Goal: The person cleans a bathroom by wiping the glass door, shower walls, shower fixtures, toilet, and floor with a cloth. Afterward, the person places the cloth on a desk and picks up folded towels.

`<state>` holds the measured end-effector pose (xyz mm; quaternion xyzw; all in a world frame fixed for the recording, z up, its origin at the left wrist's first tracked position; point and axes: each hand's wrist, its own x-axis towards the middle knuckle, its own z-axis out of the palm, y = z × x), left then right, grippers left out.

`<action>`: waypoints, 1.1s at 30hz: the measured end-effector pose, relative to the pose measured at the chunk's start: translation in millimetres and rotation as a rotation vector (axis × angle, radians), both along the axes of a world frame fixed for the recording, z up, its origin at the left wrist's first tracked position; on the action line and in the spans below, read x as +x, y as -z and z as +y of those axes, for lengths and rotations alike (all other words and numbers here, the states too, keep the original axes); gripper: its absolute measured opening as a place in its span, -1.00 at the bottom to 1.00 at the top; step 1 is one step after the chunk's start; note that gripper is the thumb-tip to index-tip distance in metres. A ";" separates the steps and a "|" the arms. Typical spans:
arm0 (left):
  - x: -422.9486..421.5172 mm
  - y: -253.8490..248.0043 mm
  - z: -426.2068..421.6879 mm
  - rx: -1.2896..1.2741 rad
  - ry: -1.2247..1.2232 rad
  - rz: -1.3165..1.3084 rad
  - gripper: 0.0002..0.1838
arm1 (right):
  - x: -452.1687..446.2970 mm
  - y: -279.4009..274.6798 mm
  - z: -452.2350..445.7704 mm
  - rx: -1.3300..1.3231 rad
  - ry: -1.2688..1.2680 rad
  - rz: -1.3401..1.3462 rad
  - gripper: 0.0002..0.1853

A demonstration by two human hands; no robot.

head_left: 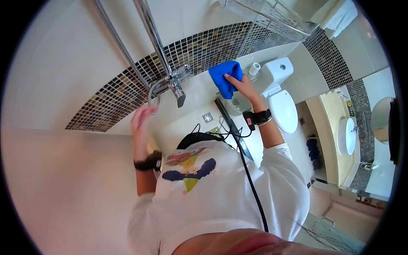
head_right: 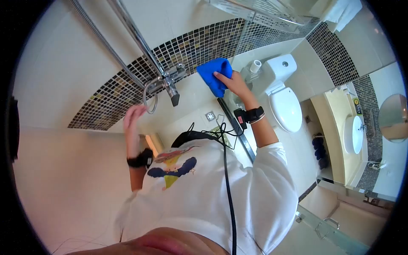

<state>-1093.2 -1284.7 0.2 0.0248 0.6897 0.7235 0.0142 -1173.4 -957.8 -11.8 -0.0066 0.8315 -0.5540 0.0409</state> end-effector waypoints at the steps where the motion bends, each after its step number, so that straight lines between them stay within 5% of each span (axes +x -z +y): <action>1: -8.2 -4.0 24.9 -0.062 0.061 0.164 -0.75 | 8.2 -14.1 -8.5 0.050 -0.083 0.029 -0.59; 4: -22.6 -13.3 84.1 -0.258 0.121 0.468 -0.61 | 31.5 -41.8 -34.1 0.034 -0.190 0.162 -0.57; 9: -31.5 -15.9 99.3 -0.257 0.171 0.302 -0.60 | 36.0 -47.7 -26.6 0.211 -0.284 0.550 -0.55; 13: -41.5 -12.2 91.3 0.125 0.069 0.273 -0.69 | 26.6 -53.7 8.0 0.091 -0.335 0.454 -0.73; 15: -43.0 -6.5 93.4 0.065 0.056 0.246 -0.70 | 20.9 -49.6 12.6 0.069 -0.382 0.485 -0.74; 17: -44.4 -3.2 107.9 0.033 -0.044 0.086 -0.65 | 18.8 -54.8 12.8 0.098 -0.152 0.224 -0.74; 19: -51.9 4.1 129.8 -0.085 -0.093 0.160 -0.58 | -0.9 -35.6 21.4 0.107 -0.128 0.452 -0.66; 21: -55.5 6.2 160.9 -0.263 -0.283 0.115 -0.51 | -4.9 -38.0 22.9 -0.022 -0.201 0.371 -0.55; 23: -60.6 8.0 192.5 -0.322 -0.245 0.054 -0.40 | -7.0 -34.7 33.6 -0.373 -0.561 0.157 -0.50; 25: -64.5 25.9 226.8 -0.011 -0.099 0.452 -0.46 | -9.8 -36.5 61.1 -0.414 -0.809 0.038 -0.45; 28: -72.0 25.4 261.6 -0.176 -0.077 0.414 -0.47 | -21.8 -32.6 113.7 -0.509 -0.952 0.064 -0.44; 33: -80.3 36.7 318.7 -0.011 -0.155 0.229 -0.50 | -4.0 -99.3 188.0 -0.074 -0.958 0.472 -0.57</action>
